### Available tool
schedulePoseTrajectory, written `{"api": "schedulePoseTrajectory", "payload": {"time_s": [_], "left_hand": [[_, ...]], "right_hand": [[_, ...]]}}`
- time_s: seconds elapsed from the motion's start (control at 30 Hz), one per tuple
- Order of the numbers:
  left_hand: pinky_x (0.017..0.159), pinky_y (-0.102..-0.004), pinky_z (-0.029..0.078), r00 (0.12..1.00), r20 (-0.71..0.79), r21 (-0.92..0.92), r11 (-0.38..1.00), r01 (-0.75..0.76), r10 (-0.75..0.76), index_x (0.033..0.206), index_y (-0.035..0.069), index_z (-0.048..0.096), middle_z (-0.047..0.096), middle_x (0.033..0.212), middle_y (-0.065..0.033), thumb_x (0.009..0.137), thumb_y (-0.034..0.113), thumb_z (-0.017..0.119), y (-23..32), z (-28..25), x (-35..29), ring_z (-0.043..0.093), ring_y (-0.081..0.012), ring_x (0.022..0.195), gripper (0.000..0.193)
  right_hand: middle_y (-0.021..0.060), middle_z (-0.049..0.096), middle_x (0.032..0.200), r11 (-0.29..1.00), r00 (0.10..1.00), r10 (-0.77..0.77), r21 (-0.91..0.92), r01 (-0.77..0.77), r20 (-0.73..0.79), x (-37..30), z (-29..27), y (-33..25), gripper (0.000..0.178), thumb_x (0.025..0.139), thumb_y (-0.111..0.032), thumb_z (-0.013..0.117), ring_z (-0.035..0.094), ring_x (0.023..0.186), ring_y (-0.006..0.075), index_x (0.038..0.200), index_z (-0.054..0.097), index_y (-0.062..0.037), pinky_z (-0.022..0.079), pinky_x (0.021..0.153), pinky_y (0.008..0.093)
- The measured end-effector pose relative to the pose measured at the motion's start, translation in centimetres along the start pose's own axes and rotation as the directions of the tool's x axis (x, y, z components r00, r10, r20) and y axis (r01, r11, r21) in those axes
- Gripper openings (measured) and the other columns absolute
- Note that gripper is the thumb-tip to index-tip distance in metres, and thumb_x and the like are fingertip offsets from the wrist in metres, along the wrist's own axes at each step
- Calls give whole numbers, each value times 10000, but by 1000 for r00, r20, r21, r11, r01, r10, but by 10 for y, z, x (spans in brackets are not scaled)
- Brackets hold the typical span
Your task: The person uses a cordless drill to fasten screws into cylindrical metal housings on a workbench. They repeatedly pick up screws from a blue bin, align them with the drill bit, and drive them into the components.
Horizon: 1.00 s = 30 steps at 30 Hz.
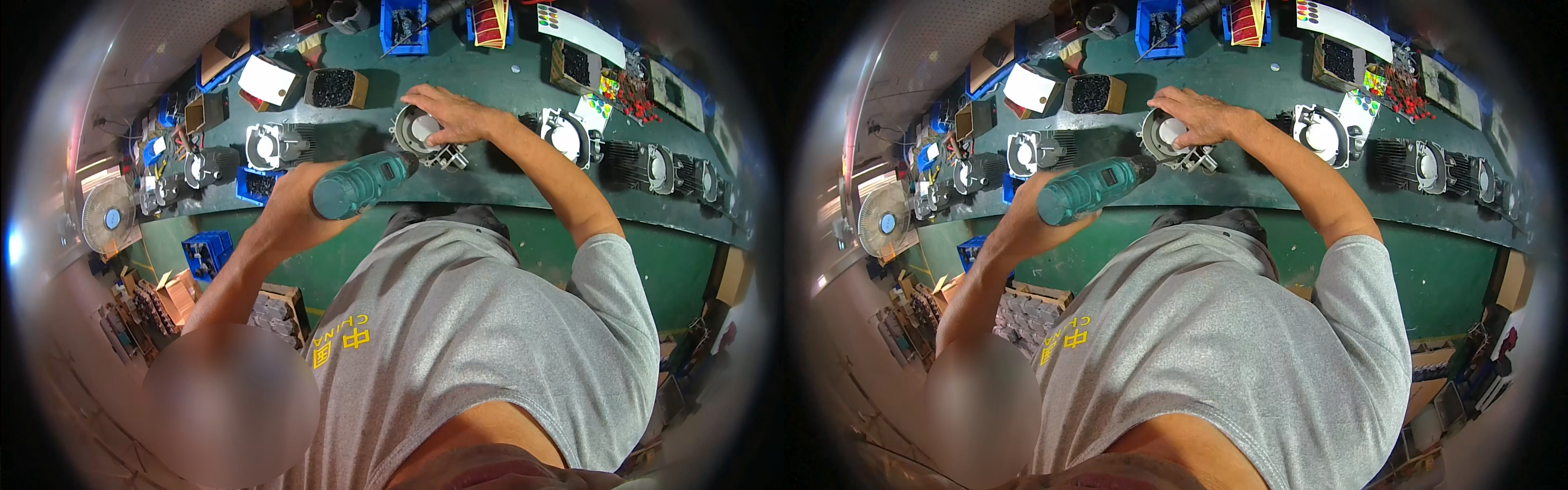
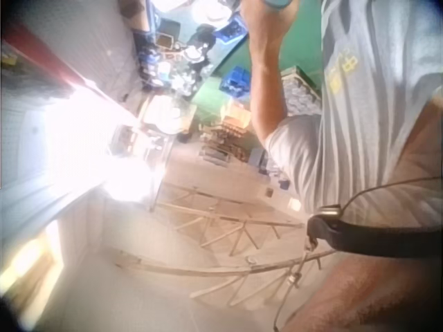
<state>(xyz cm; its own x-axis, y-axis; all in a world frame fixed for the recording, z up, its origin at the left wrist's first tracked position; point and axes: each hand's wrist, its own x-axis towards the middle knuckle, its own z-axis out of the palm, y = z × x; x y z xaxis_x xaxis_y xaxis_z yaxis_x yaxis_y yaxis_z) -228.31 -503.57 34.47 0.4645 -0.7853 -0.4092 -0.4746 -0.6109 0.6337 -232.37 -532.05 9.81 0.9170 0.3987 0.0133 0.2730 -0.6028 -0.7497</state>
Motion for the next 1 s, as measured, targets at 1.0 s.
{"api": "schedulePoseTrajectory", "payload": {"time_s": [1.0], "left_hand": [[733,-385,566,977,68,67,978,195,-200,1023,22,710,736,866,-140,860,215,815,41,9,24,724,-263,793,273]], "right_hand": [[117,479,1373,999,1000,19,-49,-17,22,3,-6,-4,864,706,-236,869,466,1345,361,1449,456,-85,472,1094,495]]}}
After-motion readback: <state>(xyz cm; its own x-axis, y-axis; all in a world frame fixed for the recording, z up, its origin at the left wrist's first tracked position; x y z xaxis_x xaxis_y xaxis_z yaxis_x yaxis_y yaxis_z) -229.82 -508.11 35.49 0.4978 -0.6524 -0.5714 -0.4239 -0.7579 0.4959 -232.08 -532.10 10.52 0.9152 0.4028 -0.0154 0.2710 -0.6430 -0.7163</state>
